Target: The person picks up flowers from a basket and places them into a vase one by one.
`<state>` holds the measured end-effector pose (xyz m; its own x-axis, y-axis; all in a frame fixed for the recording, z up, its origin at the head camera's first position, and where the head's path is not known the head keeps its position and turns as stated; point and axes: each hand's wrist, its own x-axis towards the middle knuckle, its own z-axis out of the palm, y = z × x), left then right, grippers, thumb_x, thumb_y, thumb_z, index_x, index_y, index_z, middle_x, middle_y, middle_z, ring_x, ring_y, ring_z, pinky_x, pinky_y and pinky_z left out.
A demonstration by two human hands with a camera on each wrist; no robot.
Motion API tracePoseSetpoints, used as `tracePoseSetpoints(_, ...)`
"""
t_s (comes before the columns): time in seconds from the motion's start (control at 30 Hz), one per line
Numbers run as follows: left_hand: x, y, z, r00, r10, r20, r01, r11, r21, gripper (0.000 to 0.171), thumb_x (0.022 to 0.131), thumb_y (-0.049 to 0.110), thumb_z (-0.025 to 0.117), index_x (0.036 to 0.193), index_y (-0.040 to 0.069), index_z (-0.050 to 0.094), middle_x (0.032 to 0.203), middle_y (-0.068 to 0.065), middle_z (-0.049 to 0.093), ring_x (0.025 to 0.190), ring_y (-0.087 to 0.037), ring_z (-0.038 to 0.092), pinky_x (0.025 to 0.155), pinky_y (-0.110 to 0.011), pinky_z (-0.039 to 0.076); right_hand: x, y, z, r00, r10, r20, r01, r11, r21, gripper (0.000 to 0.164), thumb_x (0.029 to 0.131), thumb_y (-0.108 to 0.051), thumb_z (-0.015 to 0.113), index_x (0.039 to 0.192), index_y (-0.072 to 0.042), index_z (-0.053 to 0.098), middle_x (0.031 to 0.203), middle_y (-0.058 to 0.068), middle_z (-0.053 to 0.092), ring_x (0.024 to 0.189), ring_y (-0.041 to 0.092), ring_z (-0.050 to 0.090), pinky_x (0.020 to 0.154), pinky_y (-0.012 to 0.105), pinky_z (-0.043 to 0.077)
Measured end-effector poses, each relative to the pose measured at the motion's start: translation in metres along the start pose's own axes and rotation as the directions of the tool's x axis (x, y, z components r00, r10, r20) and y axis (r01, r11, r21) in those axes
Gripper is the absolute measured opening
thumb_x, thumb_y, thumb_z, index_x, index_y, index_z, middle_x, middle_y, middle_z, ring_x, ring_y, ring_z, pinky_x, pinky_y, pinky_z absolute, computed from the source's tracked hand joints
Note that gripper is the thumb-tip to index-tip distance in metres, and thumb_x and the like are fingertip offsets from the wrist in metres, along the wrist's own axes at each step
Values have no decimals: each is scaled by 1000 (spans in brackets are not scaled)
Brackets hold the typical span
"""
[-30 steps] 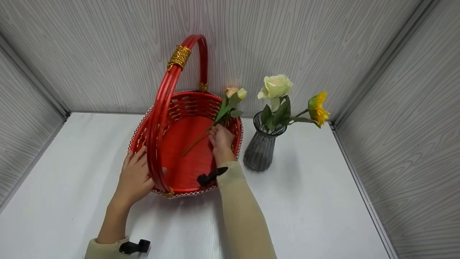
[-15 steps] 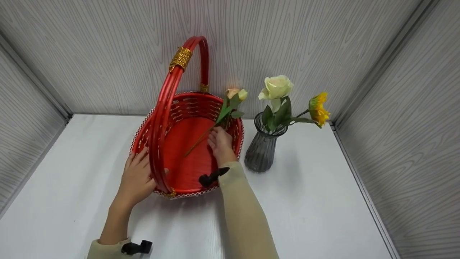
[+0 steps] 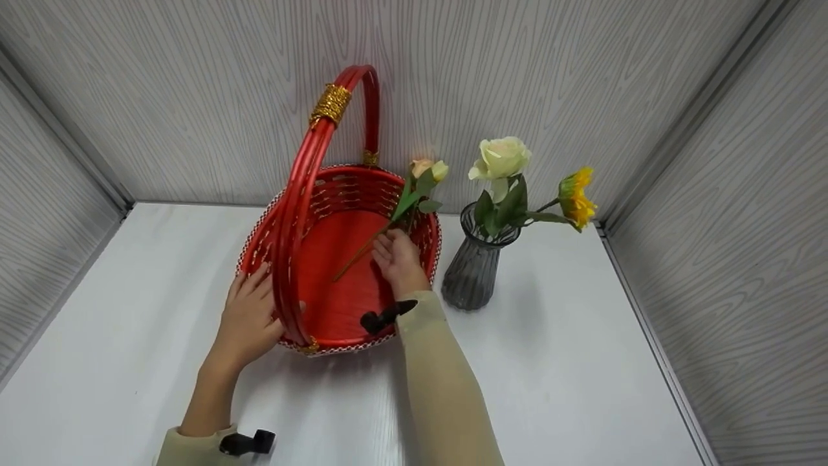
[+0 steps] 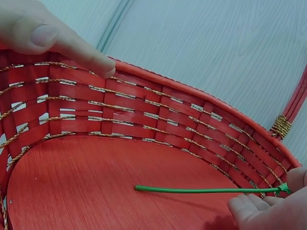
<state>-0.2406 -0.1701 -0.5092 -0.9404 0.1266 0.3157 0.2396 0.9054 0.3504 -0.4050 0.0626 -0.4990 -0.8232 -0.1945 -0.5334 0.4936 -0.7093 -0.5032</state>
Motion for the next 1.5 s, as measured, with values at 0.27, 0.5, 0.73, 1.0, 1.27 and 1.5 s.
tracePoseSetpoints(0.27, 0, -1, 0, 1000, 4, -7, -4, 1000, 7, 74, 97, 61, 45, 152, 11, 43, 156, -13, 41, 149, -36, 29, 122, -56, 5, 1, 2, 2, 1000, 17, -16, -18, 1000, -19, 48, 103, -9, 46, 150, -4, 34, 157, 17, 38, 144, 30, 39, 119, 41, 31)
tracePoseSetpoints(0.5, -1, -2, 1, 1000, -2, -12, 2, 1000, 5, 76, 96, 63, 45, 152, 11, 43, 156, -13, 42, 148, -37, 30, 122, -57, 5, 4, 5, 3, 998, 54, 35, -54, 998, -15, 49, 105, -12, 44, 152, -3, 32, 159, 16, 34, 146, 31, 36, 120, 44, 29)
tracePoseSetpoints(0.73, -1, -1, 1, 1000, -8, -12, 8, 1000, 5, 76, 96, 63, 44, 152, 11, 43, 156, -13, 42, 149, -35, 29, 122, -56, 4, 3, 5, 2, 999, 36, 29, -35, 998, -45, 50, 106, -13, 46, 154, -8, 32, 158, 13, 36, 144, 28, 38, 118, 40, 33)
tracePoseSetpoints(1.0, -1, 0, -1, 1000, -8, -1, 8, 1000, 5, 75, 97, 62, 44, 152, 12, 42, 157, -12, 40, 149, -34, 28, 123, -56, 2, 3, 4, 3, 999, -50, -8, 50, 997, -52, 31, 105, -15, 50, 136, -12, 52, 136, 12, 52, 132, 26, 47, 115, 40, 37)
tracePoseSetpoints(1.27, -2, 0, -1, 1000, -10, 1, 10, 1000, 3, 75, 97, 62, 44, 152, 12, 42, 157, -12, 40, 150, -34, 27, 123, -55, 3, 1, 3, 2, 994, -97, -45, 97, 995, -22, 22, 104, -14, 51, 126, -9, 56, 106, 10, 61, 102, 23, 57, 108, 38, 45)
tracePoseSetpoints(1.5, -1, 0, 0, 1000, -4, -16, 4, 1000, -4, 74, 97, 62, 45, 152, 12, 43, 156, -13, 42, 149, -34, 29, 122, -56, 5, -1, 1, 2, 995, -91, -26, 90, 996, -21, 10, 102, -10, 54, 108, -10, 62, 101, 8, 61, 92, 20, 59, 91, 31, 54)
